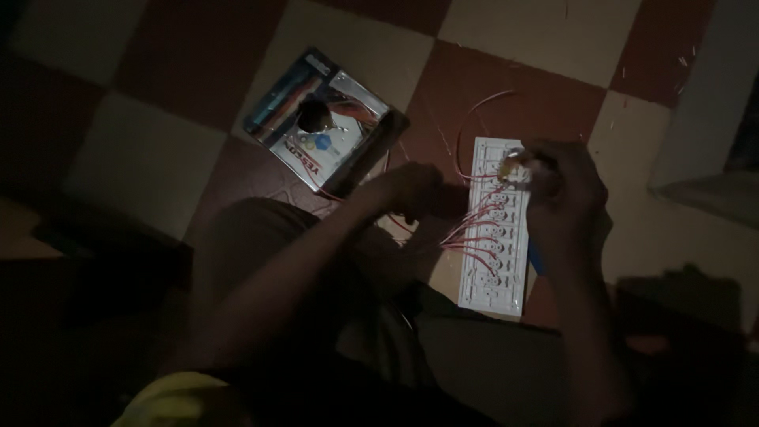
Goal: The person connects wires to an electrical switchboard using a screwdriver and wire strippers while sitting on the floor.
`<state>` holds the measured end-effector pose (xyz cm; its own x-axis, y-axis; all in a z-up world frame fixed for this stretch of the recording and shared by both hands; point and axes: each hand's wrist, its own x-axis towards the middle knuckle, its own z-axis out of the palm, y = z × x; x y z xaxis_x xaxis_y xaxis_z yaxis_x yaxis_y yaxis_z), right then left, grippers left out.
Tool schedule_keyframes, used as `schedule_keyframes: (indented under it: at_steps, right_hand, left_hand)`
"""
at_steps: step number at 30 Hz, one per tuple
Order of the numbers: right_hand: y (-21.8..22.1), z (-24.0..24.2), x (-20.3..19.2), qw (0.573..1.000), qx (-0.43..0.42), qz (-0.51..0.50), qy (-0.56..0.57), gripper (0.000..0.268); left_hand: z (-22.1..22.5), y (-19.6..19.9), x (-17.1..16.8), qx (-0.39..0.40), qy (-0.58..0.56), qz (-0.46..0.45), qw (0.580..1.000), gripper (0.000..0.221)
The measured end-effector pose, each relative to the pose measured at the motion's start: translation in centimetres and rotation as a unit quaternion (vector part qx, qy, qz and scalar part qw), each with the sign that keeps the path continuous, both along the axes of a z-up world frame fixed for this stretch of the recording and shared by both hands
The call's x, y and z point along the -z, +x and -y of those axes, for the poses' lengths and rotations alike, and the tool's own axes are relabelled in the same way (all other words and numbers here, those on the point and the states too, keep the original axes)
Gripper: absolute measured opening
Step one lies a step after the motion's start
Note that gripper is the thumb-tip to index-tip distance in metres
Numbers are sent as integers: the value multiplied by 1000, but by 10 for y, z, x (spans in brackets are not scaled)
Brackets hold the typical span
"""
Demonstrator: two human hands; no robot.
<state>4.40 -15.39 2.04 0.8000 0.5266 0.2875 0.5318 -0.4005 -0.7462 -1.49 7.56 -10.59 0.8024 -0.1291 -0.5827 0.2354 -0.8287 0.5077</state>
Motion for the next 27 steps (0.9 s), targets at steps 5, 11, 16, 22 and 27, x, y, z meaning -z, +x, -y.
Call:
schedule_keyframes:
  at_steps: [5, 11, 16, 22, 27]
  right_hand:
    - [4, -2, 11, 995, -86, 36, -32, 35]
    - [-5, -22, 8, 988, -117, 66, -78, 32]
    - [-9, -20, -6, 994, -5, -47, -103, 20]
    - [2, -15, -3, 999, -48, 14, 22, 23]
    - [3, -11, 4, 999, -28, -9, -43, 25]
  left_hand:
    - [1, -6, -18, -138, -141, 104, 975, 48]
    - [32, -2, -21, -133, -59, 157, 977, 55]
    - [28, -17, -22, -6, 16, 202, 979, 30]
    - [40, -18, -17, -136, -33, 222, 965, 42]
    - [58, -15, -2, -239, -39, 271, 932, 32]
